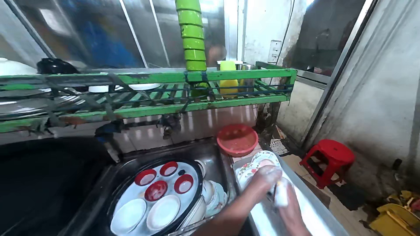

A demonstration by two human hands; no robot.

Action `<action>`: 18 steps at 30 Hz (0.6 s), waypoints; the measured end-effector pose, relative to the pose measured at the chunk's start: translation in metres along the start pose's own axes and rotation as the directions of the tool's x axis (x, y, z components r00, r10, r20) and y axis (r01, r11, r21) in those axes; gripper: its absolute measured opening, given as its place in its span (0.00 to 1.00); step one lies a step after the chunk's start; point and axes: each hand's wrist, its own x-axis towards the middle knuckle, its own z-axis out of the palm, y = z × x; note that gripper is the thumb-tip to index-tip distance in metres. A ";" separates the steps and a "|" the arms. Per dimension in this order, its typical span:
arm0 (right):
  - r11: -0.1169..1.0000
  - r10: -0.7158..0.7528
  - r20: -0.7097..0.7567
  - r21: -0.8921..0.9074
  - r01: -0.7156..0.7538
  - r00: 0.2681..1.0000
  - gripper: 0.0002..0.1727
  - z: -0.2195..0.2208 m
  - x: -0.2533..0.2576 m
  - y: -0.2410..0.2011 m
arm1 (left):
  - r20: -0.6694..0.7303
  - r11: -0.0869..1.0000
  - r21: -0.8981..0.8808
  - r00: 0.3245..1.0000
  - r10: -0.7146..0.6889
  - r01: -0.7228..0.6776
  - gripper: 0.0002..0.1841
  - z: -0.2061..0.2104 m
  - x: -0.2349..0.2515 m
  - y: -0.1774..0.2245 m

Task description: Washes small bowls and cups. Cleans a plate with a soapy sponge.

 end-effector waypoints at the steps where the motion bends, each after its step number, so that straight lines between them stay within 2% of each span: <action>1: 0.924 0.293 0.047 0.242 -0.296 0.955 0.26 0.001 -0.002 -0.020 | -0.032 0.986 0.137 0.994 0.100 -0.095 0.21 0.001 0.002 -0.002; 2: 0.769 0.504 0.118 0.389 -0.507 0.856 0.20 -0.003 -0.002 -0.037 | -0.043 0.952 0.248 0.979 0.197 -0.180 0.21 0.000 0.003 -0.007; 3: 0.596 0.651 0.181 0.480 -0.644 0.737 0.14 -0.004 0.002 -0.045 | -0.047 0.922 0.306 0.963 0.264 -0.238 0.21 -0.001 0.004 -0.015; 4: 0.405 0.729 0.276 0.565 -0.719 0.627 0.14 -0.007 0.008 -0.047 | -0.058 0.915 0.307 0.955 0.291 -0.260 0.20 -0.004 0.004 -0.022; 5: 0.247 0.752 0.363 0.618 -0.746 0.550 0.16 -0.010 0.013 -0.046 | -0.079 0.937 0.249 0.959 0.271 -0.245 0.20 -0.008 0.003 -0.027; 6: 0.183 0.742 0.417 0.627 -0.757 0.525 0.16 -0.016 0.016 -0.044 | -0.122 0.966 0.153 0.967 0.226 -0.207 0.20 -0.014 0.002 -0.033; 7: 0.236 0.729 0.426 0.579 -0.780 0.536 0.14 -0.023 0.019 -0.044 | -0.197 0.983 0.043 0.963 0.184 -0.179 0.19 -0.023 0.001 -0.040; 8: 0.394 0.699 0.413 0.460 -0.796 0.584 0.14 -0.033 0.020 -0.044 | -0.308 0.984 -0.043 0.939 0.153 -0.175 0.19 -0.037 -0.001 -0.050; 9: 0.575 0.640 0.417 0.298 -0.762 0.646 0.18 -0.043 0.019 -0.037 | -0.442 0.980 -0.073 0.887 0.134 -0.184 0.18 -0.059 -0.005 -0.061; 10: 0.731 0.546 0.454 0.151 -0.665 0.704 0.25 -0.053 0.017 -0.023 | -0.570 0.984 -0.029 0.812 0.127 -0.174 0.18 -0.088 -0.011 -0.075; 11: 0.846 0.455 0.502 0.012 -0.532 0.735 0.30 -0.063 0.013 -0.007 | -0.664 0.994 0.067 0.739 0.112 -0.090 0.18 -0.122 -0.023 -0.089; 12: 0.913 0.389 0.559 -0.126 -0.389 0.732 0.30 -0.073 0.009 0.007 | -0.733 0.984 0.174 0.672 0.099 0.045 0.19 -0.157 -0.037 -0.103; 13: 0.933 0.360 0.617 -0.251 -0.258 0.700 0.29 -0.081 0.003 0.018 | -0.786 0.947 0.247 0.614 0.072 0.204 0.20 -0.188 -0.053 -0.118; 15: 0.888 0.409 0.682 -0.450 -0.094 0.607 0.29 -0.089 -0.008 0.035 | -0.816 0.837 0.273 0.576 -0.060 0.475 0.22 -0.229 -0.078 -0.133; 16: 0.859 0.439 0.690 -0.509 -0.045 0.575 0.28 -0.090 -0.013 0.037 | -0.808 0.789 0.299 0.582 -0.090 0.537 0.23 -0.236 -0.081 -0.134; 17: 0.828 0.476 0.689 -0.560 -0.016 0.546 0.27 -0.089 -0.015 0.036 | -0.782 0.757 0.356 0.618 -0.080 0.548 0.23 -0.233 -0.075 -0.129; 18: 0.799 0.516 0.683 -0.601 -0.005 0.517 0.27 -0.089 -0.017 0.035 | -0.731 0.748 0.431 0.682 -0.039 0.504 0.24 -0.220 -0.063 -0.121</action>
